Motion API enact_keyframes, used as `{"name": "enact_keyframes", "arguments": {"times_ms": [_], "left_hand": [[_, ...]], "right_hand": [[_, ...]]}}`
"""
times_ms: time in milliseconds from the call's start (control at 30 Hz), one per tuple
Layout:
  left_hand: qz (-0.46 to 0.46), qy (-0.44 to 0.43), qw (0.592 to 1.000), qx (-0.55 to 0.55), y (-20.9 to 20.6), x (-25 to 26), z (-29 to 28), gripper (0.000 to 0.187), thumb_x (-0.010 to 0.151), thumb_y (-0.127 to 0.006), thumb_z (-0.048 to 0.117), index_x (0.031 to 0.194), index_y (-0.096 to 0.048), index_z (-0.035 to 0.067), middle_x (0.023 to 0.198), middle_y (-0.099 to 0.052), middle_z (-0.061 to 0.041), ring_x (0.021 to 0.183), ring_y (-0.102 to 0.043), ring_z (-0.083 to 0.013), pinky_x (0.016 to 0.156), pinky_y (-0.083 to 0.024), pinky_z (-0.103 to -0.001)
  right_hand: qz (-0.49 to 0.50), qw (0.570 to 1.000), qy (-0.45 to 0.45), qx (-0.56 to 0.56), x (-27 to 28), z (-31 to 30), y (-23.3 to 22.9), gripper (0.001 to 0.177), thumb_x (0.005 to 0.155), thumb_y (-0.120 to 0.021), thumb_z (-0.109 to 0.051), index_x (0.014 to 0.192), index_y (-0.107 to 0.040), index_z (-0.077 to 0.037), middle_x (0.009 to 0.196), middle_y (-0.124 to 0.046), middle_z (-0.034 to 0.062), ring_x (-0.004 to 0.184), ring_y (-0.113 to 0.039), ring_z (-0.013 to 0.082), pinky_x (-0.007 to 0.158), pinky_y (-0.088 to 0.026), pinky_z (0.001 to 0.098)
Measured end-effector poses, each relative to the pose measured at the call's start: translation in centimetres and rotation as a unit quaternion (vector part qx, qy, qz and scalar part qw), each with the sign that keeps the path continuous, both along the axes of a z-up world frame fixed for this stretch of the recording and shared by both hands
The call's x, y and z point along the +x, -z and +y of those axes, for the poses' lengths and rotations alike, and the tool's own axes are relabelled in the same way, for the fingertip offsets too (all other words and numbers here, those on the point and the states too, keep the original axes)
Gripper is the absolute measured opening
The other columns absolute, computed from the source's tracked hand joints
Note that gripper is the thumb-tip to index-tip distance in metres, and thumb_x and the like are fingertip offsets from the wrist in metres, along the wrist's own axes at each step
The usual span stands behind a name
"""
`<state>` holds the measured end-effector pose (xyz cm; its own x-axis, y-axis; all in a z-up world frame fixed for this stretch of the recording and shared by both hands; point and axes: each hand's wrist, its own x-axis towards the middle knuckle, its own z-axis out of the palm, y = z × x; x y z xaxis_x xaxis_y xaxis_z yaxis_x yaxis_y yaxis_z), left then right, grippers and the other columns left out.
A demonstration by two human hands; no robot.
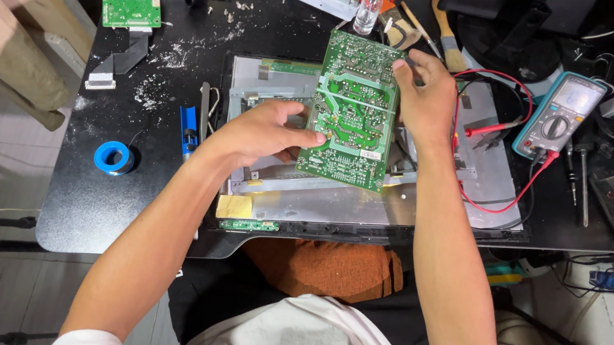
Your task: The person handles a circuit board from a flat screen monitor, turning it over to view both sides. They then use a soldering iron and a desoldering pump to remove or reflow components on the board.
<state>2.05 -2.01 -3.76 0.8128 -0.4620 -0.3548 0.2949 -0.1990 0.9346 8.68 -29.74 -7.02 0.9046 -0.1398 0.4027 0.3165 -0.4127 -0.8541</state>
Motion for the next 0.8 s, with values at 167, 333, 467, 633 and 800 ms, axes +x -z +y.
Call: {"name": "enact_keyframes", "arguments": {"times_ms": [167, 333, 467, 633, 800], "left_hand": [[-0.053, 0.009, 0.997, 0.051, -1.3, 0.0, 0.2, 0.049, 0.085, -0.078, 0.033, 0.123, -0.068, 0.004, 0.096, -0.078, -0.004, 0.072, -0.066, -0.0116, 0.058, -0.05, -0.029], [-0.102, -0.035, 0.985, 0.138, -4.2, -0.3, 1.1, 0.058, 0.088, -0.075, 0.04, 0.127, -0.06, 0.0, 0.093, -0.078, -0.012, 0.065, -0.074, -0.0155, 0.053, -0.049, -0.031], [-0.211, -0.1, 0.949, 0.214, -8.4, -0.6, -0.2, 0.041, 0.092, -0.072, 0.037, 0.108, -0.069, -0.001, 0.076, -0.078, -0.01, 0.059, -0.073, -0.0157, 0.055, -0.054, -0.029], [-0.352, -0.066, 0.917, 0.174, -13.1, 0.0, -7.3, 0.026, 0.095, -0.068, 0.029, 0.097, -0.072, 0.003, 0.072, -0.077, -0.005, 0.058, -0.071, -0.015, 0.056, -0.053, -0.03], [-0.457, 0.018, 0.886, 0.074, -14.9, 0.6, -20.3, 0.023, 0.096, -0.07, 0.024, 0.093, -0.068, 0.001, 0.075, -0.077, -0.006, 0.064, -0.074, -0.0165, 0.061, -0.053, -0.031]], "right_hand": [[-0.052, 0.994, 0.068, -0.074, -0.2, 0.3, -0.3, 0.039, 0.099, -0.077, -0.021, 0.125, -0.066, 0.006, 0.104, -0.077, 0.0163, 0.097, -0.075, 0.0212, 0.083, -0.057, 0.0316], [-0.097, 0.975, 0.151, -0.131, -1.6, 1.3, -2.7, 0.032, 0.096, -0.076, -0.017, 0.12, -0.067, 0.002, 0.096, -0.074, 0.0123, 0.081, -0.07, 0.0206, 0.073, -0.054, 0.0334], [-0.214, 0.961, 0.166, -0.054, -2.8, 0.9, -5.1, 0.022, 0.103, -0.069, -0.011, 0.122, -0.065, -0.001, 0.102, -0.068, 0.0102, 0.078, -0.063, 0.0143, 0.068, -0.052, 0.028], [-0.221, 0.951, 0.209, 0.062, -5.4, -3.8, -8.2, 0.018, 0.105, -0.064, -0.011, 0.121, -0.065, -0.003, 0.1, -0.069, 0.0017, 0.078, -0.062, 0.0071, 0.064, -0.053, 0.0225], [-0.3, 0.899, 0.303, 0.096, -9.2, -13.6, -10.0, 0.015, 0.108, -0.063, -0.011, 0.12, -0.064, -0.002, 0.1, -0.064, -0.0003, 0.082, -0.055, 0.0071, 0.07, -0.046, 0.0214]]}}
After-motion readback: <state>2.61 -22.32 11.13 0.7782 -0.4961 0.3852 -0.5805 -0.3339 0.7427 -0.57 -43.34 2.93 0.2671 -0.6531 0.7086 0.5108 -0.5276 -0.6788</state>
